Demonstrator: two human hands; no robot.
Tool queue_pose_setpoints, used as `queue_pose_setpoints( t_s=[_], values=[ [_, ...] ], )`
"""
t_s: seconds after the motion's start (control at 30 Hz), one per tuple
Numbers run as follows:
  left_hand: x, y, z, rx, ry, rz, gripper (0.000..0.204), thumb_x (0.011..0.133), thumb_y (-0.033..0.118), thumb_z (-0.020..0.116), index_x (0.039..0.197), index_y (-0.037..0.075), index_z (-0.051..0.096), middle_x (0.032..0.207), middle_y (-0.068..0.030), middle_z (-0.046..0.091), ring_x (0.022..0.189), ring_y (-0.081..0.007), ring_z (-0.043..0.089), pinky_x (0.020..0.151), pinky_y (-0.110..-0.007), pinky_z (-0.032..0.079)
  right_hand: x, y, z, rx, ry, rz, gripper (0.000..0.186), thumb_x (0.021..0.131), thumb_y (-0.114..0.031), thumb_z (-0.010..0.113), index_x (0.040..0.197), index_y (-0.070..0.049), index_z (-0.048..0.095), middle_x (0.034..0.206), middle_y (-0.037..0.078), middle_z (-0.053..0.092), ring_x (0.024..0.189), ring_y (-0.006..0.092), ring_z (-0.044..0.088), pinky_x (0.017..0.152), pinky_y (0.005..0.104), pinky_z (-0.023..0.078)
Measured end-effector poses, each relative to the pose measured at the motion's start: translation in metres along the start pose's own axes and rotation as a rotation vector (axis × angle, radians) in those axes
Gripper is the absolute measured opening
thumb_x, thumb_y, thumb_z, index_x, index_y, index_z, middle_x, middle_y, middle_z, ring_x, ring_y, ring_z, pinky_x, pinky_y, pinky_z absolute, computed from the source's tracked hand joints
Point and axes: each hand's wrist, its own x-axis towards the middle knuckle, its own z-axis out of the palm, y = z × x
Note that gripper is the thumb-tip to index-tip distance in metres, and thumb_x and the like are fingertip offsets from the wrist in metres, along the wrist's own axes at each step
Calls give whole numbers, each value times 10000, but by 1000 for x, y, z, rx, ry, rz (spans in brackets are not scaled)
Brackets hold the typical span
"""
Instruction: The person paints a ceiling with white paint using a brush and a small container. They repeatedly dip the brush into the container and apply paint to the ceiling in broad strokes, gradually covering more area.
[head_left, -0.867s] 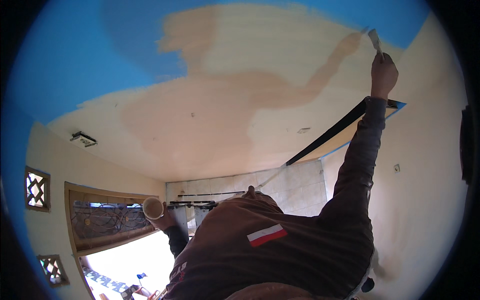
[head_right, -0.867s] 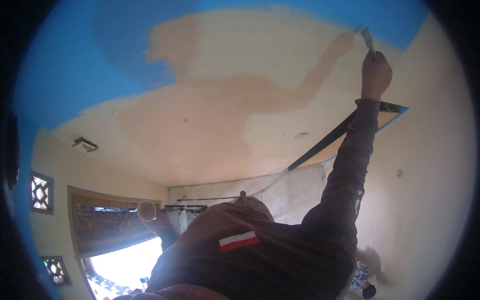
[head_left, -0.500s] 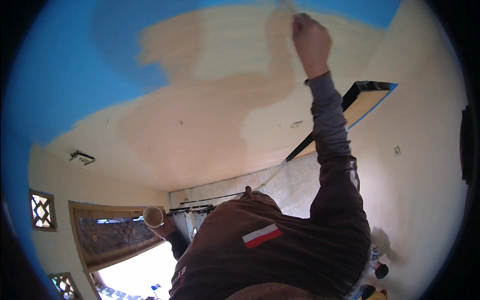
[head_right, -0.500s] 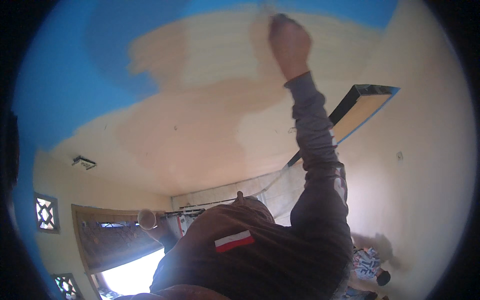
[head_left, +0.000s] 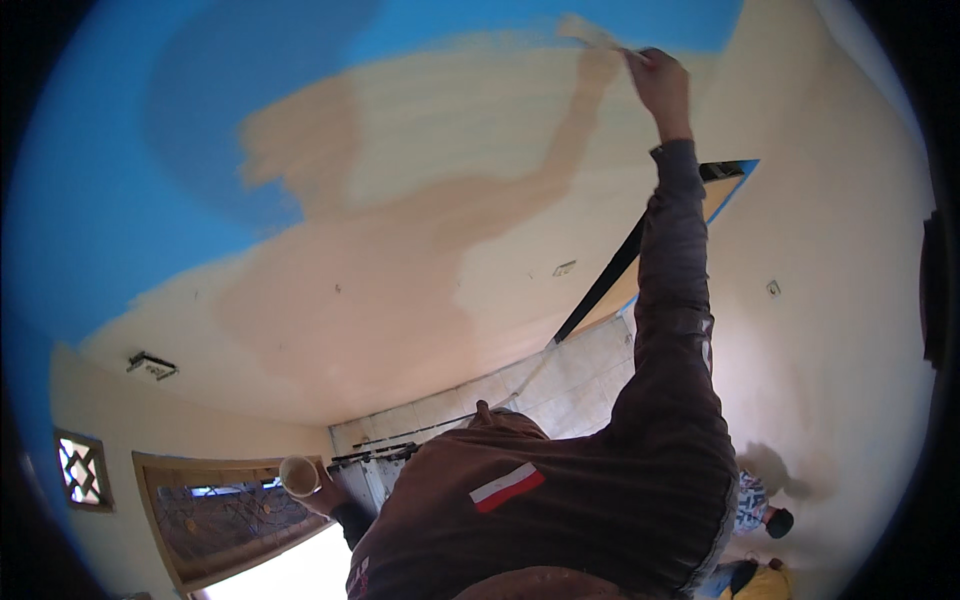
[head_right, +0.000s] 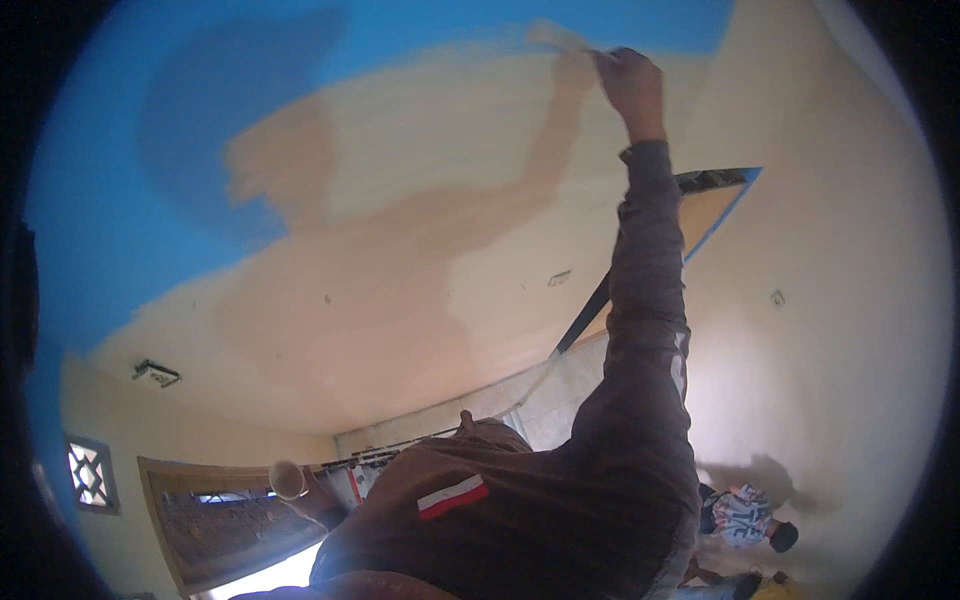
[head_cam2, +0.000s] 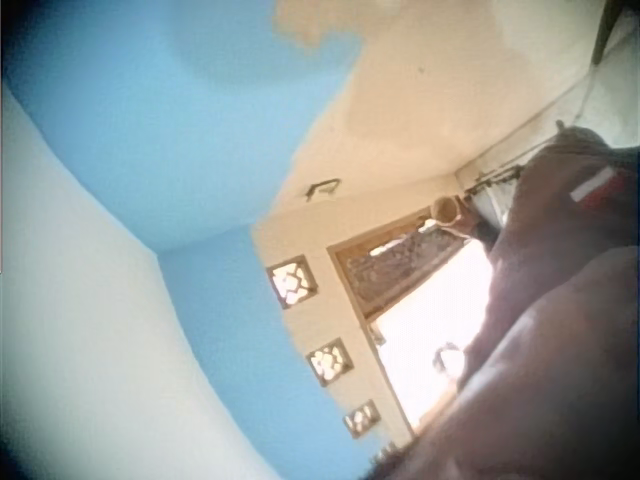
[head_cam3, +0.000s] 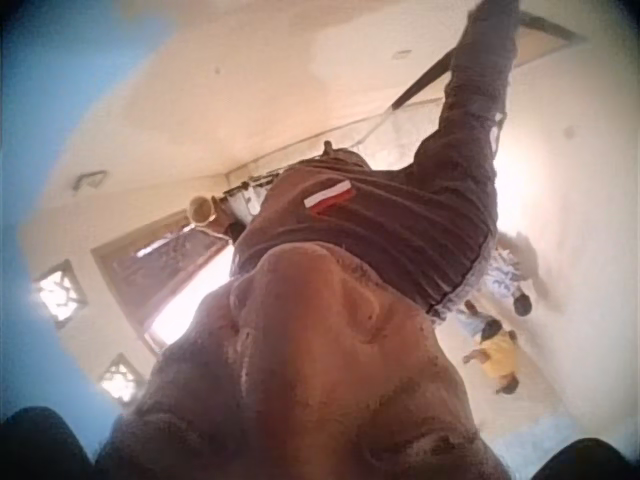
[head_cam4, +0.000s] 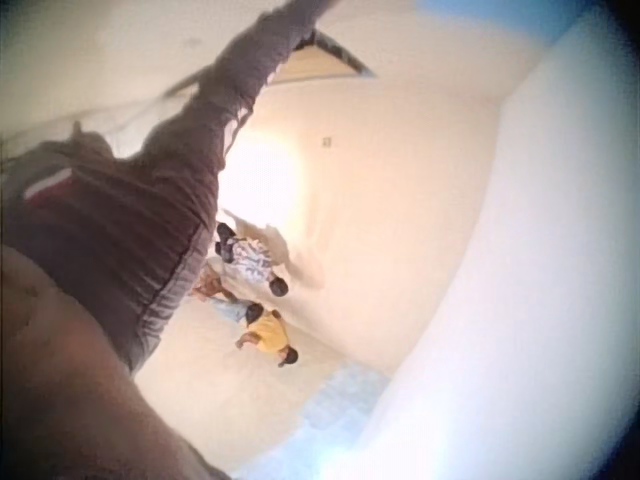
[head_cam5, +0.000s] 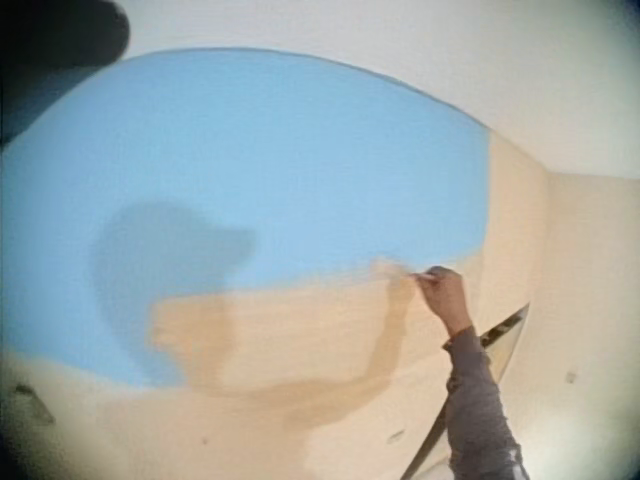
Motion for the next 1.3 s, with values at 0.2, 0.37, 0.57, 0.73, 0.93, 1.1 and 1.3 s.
queue_pose_setpoints(
  t_s=[0.2, 0.37, 0.57, 0.73, 0.93, 1.1, 1.3],
  values=[
    [-4, 9, -10, -9, 17, -24, 954, 670, 412, 933, 1403, 21, 464, 1323, -219, 604, 1225, -392, 592, 1033, -503, 473, -46, -29, -40, 82, 91, 223, 315, 960, -321, 642, 975, -19, 732, 747, 162, 682, 685, 293, 671, 624, 398, 511],
    [0, -26, -7, -26, 77, 71, 932, 684, 395, 930, 1399, 17, 467, 1323, -218, 605, 1227, -379, 597, 1023, -493, 488, -136, -95, -48, 903, -250, 581, 269, 1014, -241, 593, 1143, -28, 695, 783, -45, 586, 653, 20, 450, 567, 216, 343],
    [7, 17, -24, -27, 79, -39, 892, 658, 308, 950, 1362, 13, 488, 1305, -201, 620, 1195, -355, 612, 1009, -483, 492, -275, -181, -14, 1205, -708, 478, 224, 1000, -116, 606, 1167, -12, 713, 961, 62, 748, 749, 58, 597, 679, 229, 479],
    [14, 52, -35, 40, 67, 69, 931, 640, 298, 968, 1377, 6, 479, 1317, -185, 610, 1212, -317, 598, 1021, -462, 486, -335, -261, -13, 1227, -1063, 628, 230, 1008, -160, 611, 1105, 9, 734, 879, 67, 757, 679, 55, 578, 616, 235, 478],
    [3, 126, -38, -85, -298, 8, 963, 602, 319, 994, 1367, 14, 494, 1235, -163, 661, 1165, -278, 642, 973, -432, 532, -361, -306, -36, 1481, -1031, 840, 284, 1057, -194, 553, 1063, 49, 700, 853, 75, 714, 640, 57, 534, 588, 235, 442],
    [-12, 158, -22, -142, -716, 243, 883, 630, 329, 974, 1346, 61, 532, 1203, -168, 664, 1143, -309, 652, 943, -435, 543, -353, -317, -44, 1544, -979, 795, 249, 1047, -151, 559, 1016, 53, 698, 891, 83, 721, 693, 92, 616, 601, 250, 465],
    [-19, 203, 4, -258, -1013, 454, 754, 680, 302, 942, 1304, 88, 576, 1242, -117, 665, 1143, -275, 659, 969, -412, 544, -346, -324, -49, 1372, -1021, 394, 177, 1006, -109, 598, 979, 22, 713, 891, 87, 737, 683, 124, 653, 603, 280, 494]
  ],
)
